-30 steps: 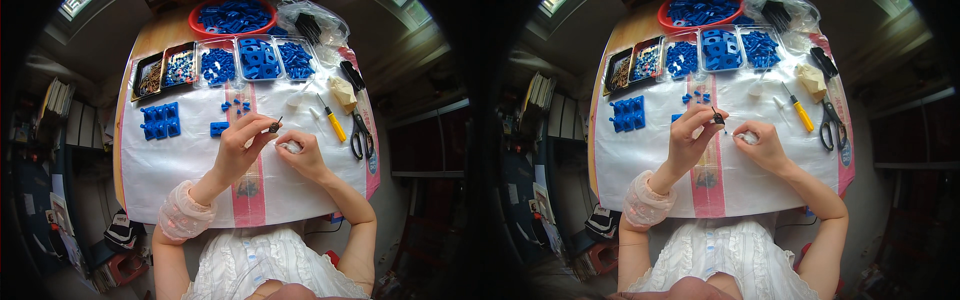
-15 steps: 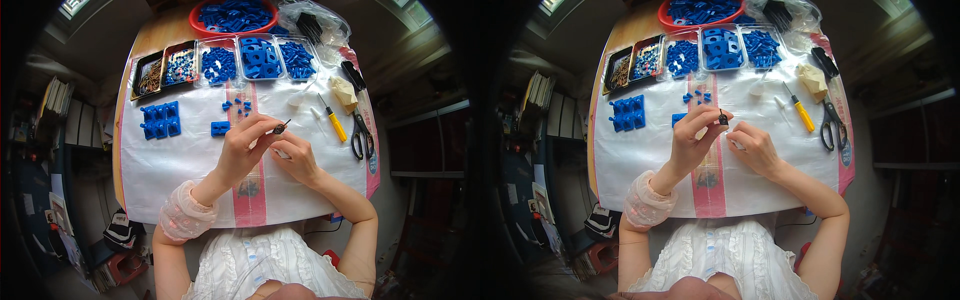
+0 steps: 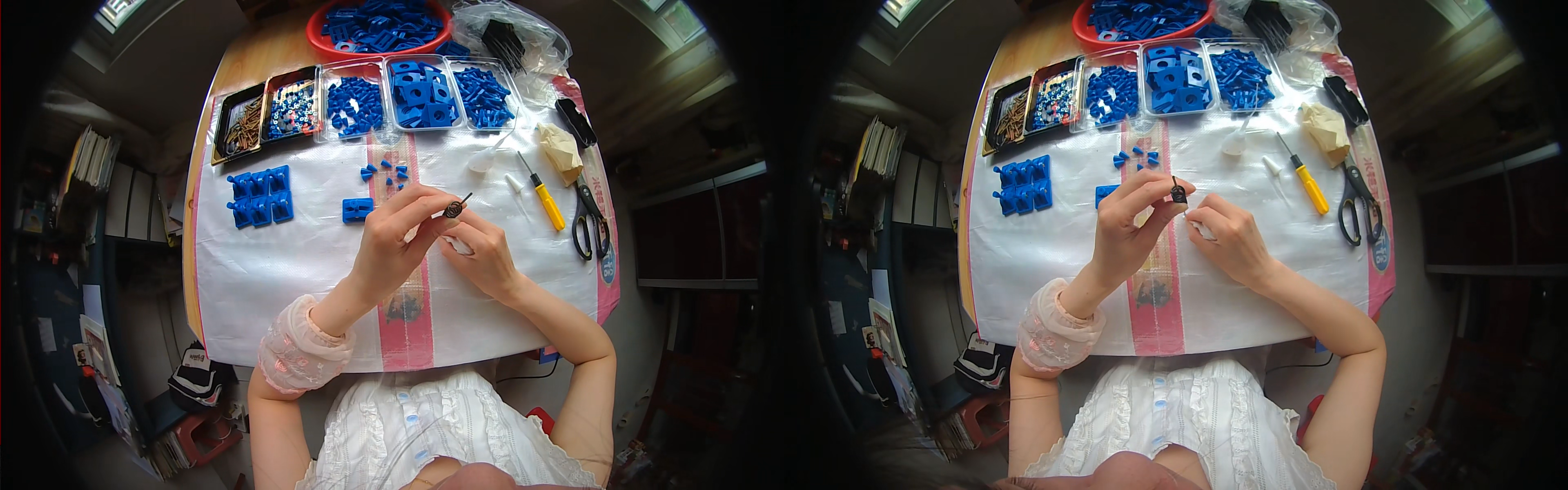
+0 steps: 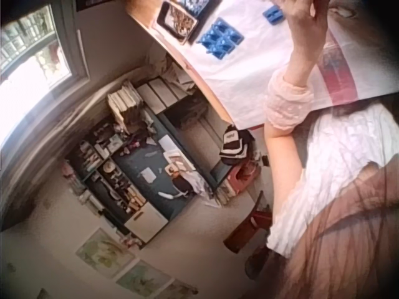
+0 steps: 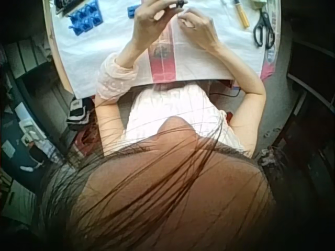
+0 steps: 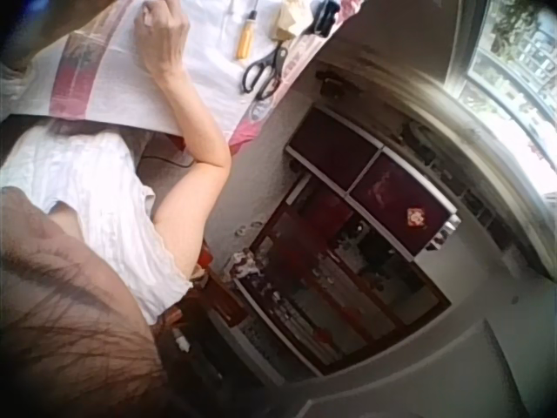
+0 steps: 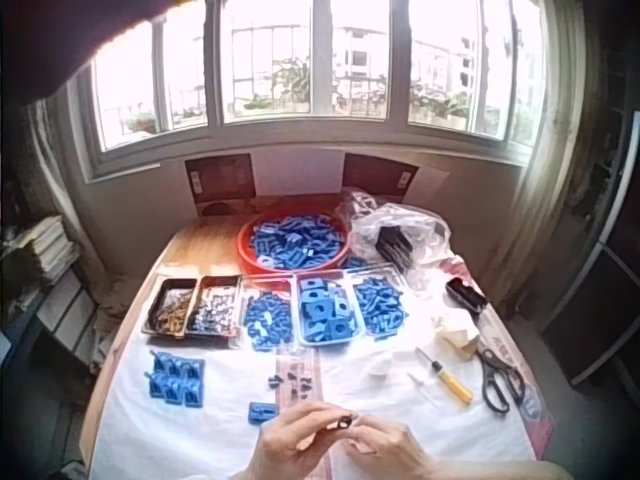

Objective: Manually assemble small blue plastic components using a screwdriver and spring-loaded tool.

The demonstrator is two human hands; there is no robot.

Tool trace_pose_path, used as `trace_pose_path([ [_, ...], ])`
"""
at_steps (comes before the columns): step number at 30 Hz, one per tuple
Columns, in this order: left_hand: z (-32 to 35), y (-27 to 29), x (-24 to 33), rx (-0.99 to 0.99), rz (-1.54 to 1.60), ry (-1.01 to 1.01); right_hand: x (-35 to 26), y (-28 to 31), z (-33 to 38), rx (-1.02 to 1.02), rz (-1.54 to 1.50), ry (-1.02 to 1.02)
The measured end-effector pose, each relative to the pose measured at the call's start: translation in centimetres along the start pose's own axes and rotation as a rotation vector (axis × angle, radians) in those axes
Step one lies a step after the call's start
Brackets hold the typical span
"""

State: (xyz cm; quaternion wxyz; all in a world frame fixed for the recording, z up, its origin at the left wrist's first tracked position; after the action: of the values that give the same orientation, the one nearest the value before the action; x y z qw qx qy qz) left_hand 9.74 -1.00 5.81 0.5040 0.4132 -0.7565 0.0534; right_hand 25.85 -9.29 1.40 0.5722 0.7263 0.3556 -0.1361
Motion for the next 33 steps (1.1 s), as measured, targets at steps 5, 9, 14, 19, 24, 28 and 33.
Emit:
trace_pose_path([
  [5,0.0,0.1,0.0,-0.01,-0.006,0.009,0.4,0.0,0.0,0.01,-0.036,-0.028],
  [9,0.1,0.0,-0.1,-0.007,0.001,0.014,0.5,0.0,0.0,0.017,-0.06,-0.049],
  [14,0.0,0.1,0.1,-0.013,-0.007,0.025,0.6,0.0,0.1,0.018,-0.089,-0.075],
  [19,0.1,0.1,-0.2,-0.006,-0.013,0.007,0.3,0.3,-0.2,0.029,-0.119,-0.093],
  [24,-0.1,0.1,0.1,-0.009,-0.016,0.001,0.9,1.1,-0.4,0.042,-0.248,-0.171],
  [28,-0.1,0.1,0.1,-0.019,-0.011,0.01,1.7,2.0,-0.2,0.013,-0.467,-0.322],
  [33,0.0,0.0,0.2,-0.02,-0.01,0.013,1.4,3.9,-0.3,-0.197,-0.506,-0.432],
])
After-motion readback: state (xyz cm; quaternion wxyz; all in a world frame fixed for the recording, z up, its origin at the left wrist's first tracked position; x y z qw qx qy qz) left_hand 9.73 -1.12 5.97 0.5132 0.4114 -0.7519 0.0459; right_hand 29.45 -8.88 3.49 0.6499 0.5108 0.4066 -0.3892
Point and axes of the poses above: each hand's wrist, its own z-axis away from the middle knuckle, its own y-axis out of the back of the hand, x = y × z, the point moved 2 cm from there along -z, towards the middle knuckle, and after that the axes turned 15 degrees about -x, right-handed, at the moved point
